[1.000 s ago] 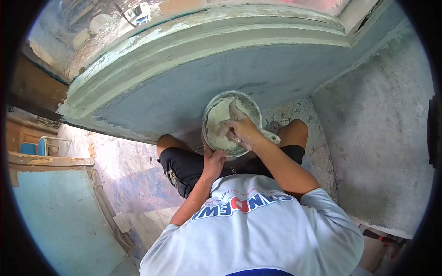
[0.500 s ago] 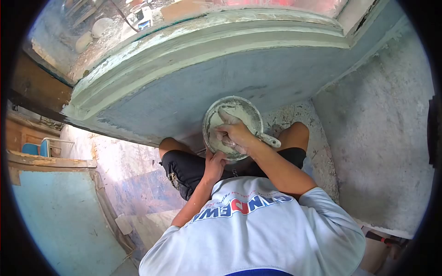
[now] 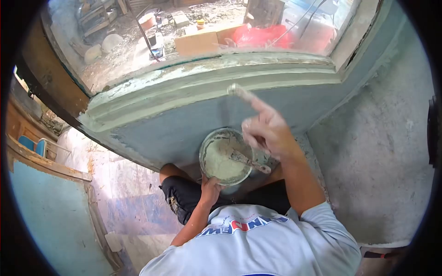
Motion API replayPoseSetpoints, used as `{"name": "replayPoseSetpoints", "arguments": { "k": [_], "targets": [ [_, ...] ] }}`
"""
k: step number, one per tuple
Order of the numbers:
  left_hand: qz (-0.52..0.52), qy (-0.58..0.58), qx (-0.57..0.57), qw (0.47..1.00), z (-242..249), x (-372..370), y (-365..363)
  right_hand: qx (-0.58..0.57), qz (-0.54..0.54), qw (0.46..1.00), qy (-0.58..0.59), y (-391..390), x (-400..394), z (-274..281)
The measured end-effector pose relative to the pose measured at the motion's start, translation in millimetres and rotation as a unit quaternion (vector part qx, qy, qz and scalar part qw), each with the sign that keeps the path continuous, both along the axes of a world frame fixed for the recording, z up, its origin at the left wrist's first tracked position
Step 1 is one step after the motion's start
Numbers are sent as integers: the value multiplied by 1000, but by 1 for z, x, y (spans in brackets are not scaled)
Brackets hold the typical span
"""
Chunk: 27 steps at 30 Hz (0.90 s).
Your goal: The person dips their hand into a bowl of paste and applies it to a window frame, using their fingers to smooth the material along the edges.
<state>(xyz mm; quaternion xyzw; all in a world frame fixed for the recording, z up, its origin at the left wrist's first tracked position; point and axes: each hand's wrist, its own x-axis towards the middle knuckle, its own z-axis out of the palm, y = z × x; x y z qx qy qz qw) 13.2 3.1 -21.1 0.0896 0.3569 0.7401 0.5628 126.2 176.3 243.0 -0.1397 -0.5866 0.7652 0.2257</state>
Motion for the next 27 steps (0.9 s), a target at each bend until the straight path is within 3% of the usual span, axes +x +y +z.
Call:
{"name": "replayPoseSetpoints", "arguments": {
  "k": [4,9,10,11,12,14,15,17,18,20,21,23,27],
  "targets": [
    [-13,14,-31,999,1,3,-2,231,-97,964,-93,34,-36,25],
    [-26,-1,-25,999,-2,5,-6,276,-77,937,-201,72,-60,22],
    [-49,0,-18,999,-7,2,-7,495,-166,842,-136,88,-66,3],
    [-73,1,-11,997,-11,-1,-8,680,-242,689,-60,91,-71,-2],
    [-73,0,-9,997,-14,-3,-8,682,-242,687,-61,94,-69,-1],
    [-84,1,-16,996,-17,-3,-8,626,-177,688,-322,79,-62,28],
    [-86,-1,-14,996,-17,-3,-7,628,-176,686,-324,69,-62,47],
    [-86,10,-16,996,-13,-2,-5,651,-128,578,-475,54,-67,79],
    [-88,10,-15,996,-10,-1,-4,651,-129,576,-477,58,-66,82],
    [-88,5,-18,996,-4,1,-4,732,-85,492,-463,69,-65,89],
    [-87,6,-17,996,-8,1,-6,733,-86,492,-462,70,-64,95],
    [-104,16,-19,994,-11,-1,-6,759,-28,426,-492,70,-61,114],
    [-85,13,-25,996,-3,0,-10,805,-33,369,-463,88,-57,107]
  ]
}}
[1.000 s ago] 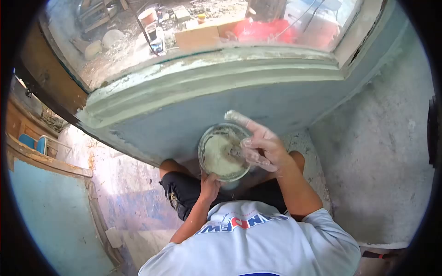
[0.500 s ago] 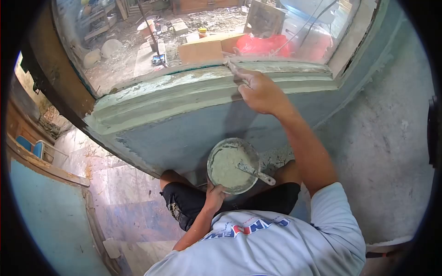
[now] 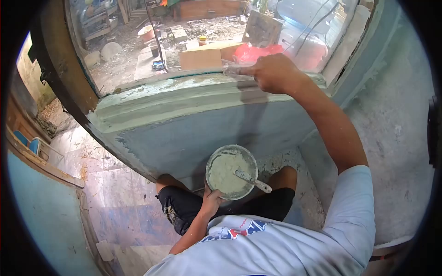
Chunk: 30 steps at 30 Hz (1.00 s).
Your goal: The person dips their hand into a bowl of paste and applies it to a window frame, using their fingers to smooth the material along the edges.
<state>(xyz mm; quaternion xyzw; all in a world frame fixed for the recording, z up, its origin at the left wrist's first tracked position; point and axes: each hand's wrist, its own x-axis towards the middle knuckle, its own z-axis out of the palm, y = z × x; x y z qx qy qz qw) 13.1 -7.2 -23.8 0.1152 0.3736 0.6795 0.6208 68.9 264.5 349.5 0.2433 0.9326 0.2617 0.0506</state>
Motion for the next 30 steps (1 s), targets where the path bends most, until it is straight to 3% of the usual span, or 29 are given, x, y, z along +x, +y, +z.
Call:
{"name": "replayPoseSetpoints", "arguments": {
  "k": [3,9,15,22,26,30],
  "targets": [
    [-1,3,11,1000,-19,-2,0,6,20,999,-26,8,-3,-1],
    [11,19,4,1000,-3,-1,2,6,15,998,-62,5,-1,3],
    [17,18,21,999,5,1,1,-2,85,994,-67,5,-4,33],
    [22,24,17,999,-9,-3,-1,-22,9,996,-86,12,-7,22],
    [27,23,18,999,-4,-4,-3,-10,24,993,-117,15,-7,20],
    [37,25,19,999,-5,-7,-3,11,68,995,-69,1,-6,31]
  ]
}}
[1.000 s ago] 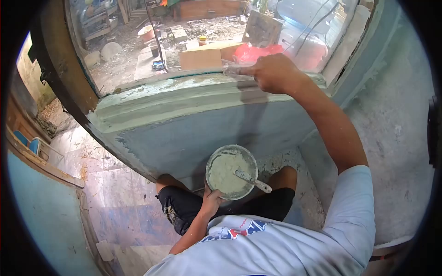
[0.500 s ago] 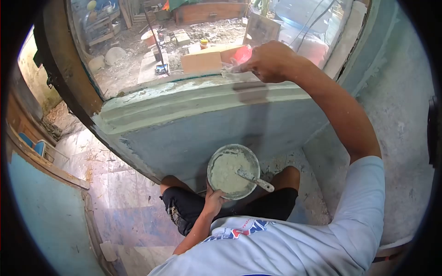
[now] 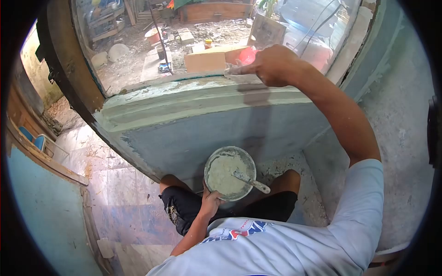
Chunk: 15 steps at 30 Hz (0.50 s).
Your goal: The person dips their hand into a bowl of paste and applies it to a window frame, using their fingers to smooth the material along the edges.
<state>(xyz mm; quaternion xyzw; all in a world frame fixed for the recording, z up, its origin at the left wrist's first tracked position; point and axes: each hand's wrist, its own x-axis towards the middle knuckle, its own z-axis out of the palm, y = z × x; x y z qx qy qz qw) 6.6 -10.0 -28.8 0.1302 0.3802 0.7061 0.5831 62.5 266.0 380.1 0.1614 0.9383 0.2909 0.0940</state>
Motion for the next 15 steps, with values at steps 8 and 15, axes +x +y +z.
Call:
{"name": "replayPoseSetpoints", "arguments": {
  "k": [8,15],
  "targets": [
    [-8,3,-5,1000,2,1,1,32,11,998,-56,-3,-8,4],
    [-8,-1,-10,1000,0,4,3,47,93,994,-22,2,-13,-8]
  ]
}}
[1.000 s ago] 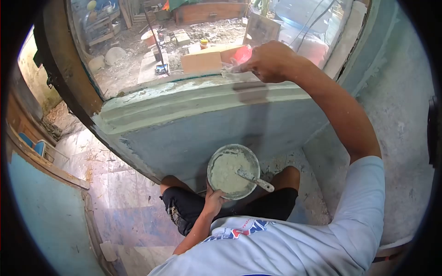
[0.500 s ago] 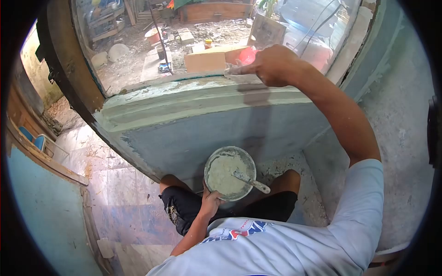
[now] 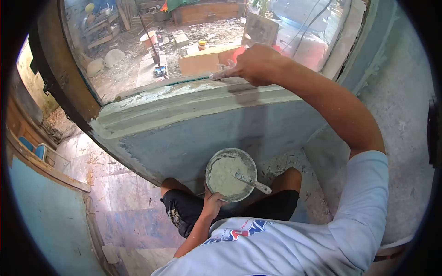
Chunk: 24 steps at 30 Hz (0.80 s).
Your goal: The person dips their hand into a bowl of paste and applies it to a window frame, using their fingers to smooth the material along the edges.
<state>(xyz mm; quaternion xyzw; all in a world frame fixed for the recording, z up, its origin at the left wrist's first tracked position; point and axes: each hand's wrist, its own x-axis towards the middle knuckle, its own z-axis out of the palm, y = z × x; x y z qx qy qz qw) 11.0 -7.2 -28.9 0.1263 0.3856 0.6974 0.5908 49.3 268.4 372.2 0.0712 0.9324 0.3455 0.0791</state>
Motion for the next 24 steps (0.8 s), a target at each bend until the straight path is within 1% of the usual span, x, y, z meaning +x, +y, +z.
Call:
{"name": "replayPoseSetpoints", "arguments": {
  "k": [2,3,5,7,12,15,17,18,20,21,23,24],
  "targets": [
    [9,-4,-13,1000,-1,-1,-2,-7,-81,996,-32,0,3,-1],
    [-3,3,-13,1000,-6,-3,-3,-9,-81,996,-32,0,7,-2],
    [-16,9,-13,1000,-4,-4,-2,-17,-128,992,-18,1,16,-5],
    [-1,0,-6,1000,0,-2,1,-12,-130,991,-16,8,22,-10],
    [-9,-4,10,1000,-7,0,6,-7,-138,990,-11,16,32,-10],
    [-10,-4,7,1000,-3,1,7,-3,-152,988,-15,27,42,-13],
    [-13,-2,1,1000,-3,2,9,8,-118,993,1,40,56,-17],
    [-17,4,-3,1000,-4,1,8,8,-117,993,-1,42,62,-14],
    [-23,9,-8,1000,-6,1,6,-8,-170,985,-14,40,72,-5],
    [-23,5,-7,1000,-6,1,5,-9,-171,985,-15,41,72,-2],
    [-25,1,-6,1000,-4,1,5,-111,-134,984,33,37,70,7],
    [-30,-2,-9,1000,-3,1,6,-186,-126,971,80,31,67,9]
  ]
}}
